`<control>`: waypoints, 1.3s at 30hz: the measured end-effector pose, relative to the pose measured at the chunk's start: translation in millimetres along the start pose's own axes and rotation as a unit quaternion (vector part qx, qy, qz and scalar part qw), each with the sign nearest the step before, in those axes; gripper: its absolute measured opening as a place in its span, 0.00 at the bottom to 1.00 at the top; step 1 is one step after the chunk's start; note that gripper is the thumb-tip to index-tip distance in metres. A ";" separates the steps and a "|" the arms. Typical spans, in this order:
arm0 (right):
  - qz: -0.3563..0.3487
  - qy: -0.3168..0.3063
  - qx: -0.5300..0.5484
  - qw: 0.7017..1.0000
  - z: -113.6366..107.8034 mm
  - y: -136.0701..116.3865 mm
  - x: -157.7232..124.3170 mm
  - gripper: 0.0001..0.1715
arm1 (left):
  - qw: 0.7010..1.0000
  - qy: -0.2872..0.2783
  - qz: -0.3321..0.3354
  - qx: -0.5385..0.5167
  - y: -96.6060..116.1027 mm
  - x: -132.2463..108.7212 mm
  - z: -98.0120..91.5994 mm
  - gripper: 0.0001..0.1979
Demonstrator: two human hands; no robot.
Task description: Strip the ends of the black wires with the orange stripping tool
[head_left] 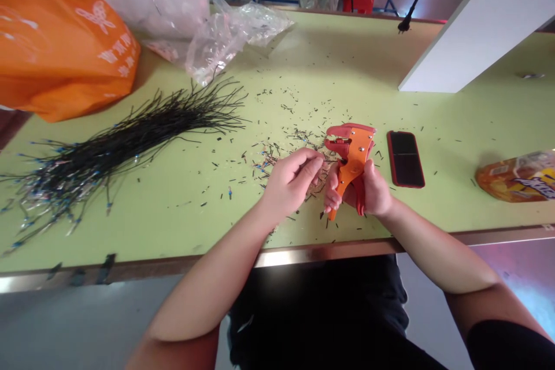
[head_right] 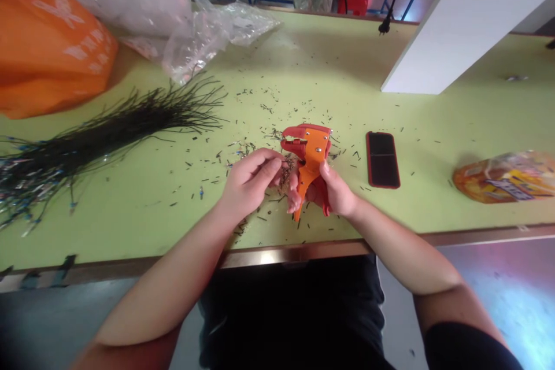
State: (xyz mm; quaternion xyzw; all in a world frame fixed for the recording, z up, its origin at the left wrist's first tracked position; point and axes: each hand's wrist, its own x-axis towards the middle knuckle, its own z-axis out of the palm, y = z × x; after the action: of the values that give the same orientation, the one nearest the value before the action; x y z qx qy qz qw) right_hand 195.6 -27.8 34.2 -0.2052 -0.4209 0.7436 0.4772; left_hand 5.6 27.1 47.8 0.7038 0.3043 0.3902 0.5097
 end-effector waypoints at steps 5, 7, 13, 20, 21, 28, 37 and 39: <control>0.021 -0.005 0.006 1.000 -8.2 1.3 -4.2 0.40 | 0.998 0.055 0.038 -0.007 1.6 3.7 -5.7 0.17; 0.052 -0.023 -0.008 0.998 -12.2 2.2 -6.9 0.41 | 0.996 0.072 0.045 0.006 1.0 5.2 -8.3 0.19; 0.067 -0.040 -0.010 0.997 -17.7 1.2 -11.1 0.42 | 0.997 0.045 0.036 0.055 -1.7 7.2 -14.5 0.14; 0.081 -0.057 -0.031 0.995 -20.5 -0.5 -12.4 0.41 | 0.995 0.043 0.035 0.078 -1.6 7.7 -18.7 0.06; 0.083 -0.058 -0.038 0.994 -21.1 -0.3 -12.8 0.42 | 0.994 0.047 0.039 0.089 -1.5 7.5 -19.4 0.05; 0.086 -0.037 -0.086 0.992 -20.4 -3.5 -12.4 0.39 | 0.967 0.061 0.092 0.230 -1.1 4.0 -20.5 0.05; 0.091 0.038 -0.117 0.988 -16.9 4.5 -11.6 0.36 | 0.924 0.080 0.166 0.335 -1.8 3.9 -19.8 0.07; 0.094 0.053 -0.115 0.987 -15.8 6.9 -11.6 0.36 | 0.920 0.077 0.164 0.348 -2.3 3.9 -20.4 0.07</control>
State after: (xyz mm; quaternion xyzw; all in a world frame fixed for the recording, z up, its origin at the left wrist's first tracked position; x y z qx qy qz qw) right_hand 208.4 -32.5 18.5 -0.3366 -0.4567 0.7198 0.4000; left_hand -10.0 40.8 50.1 0.8444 0.3397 0.3910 0.1366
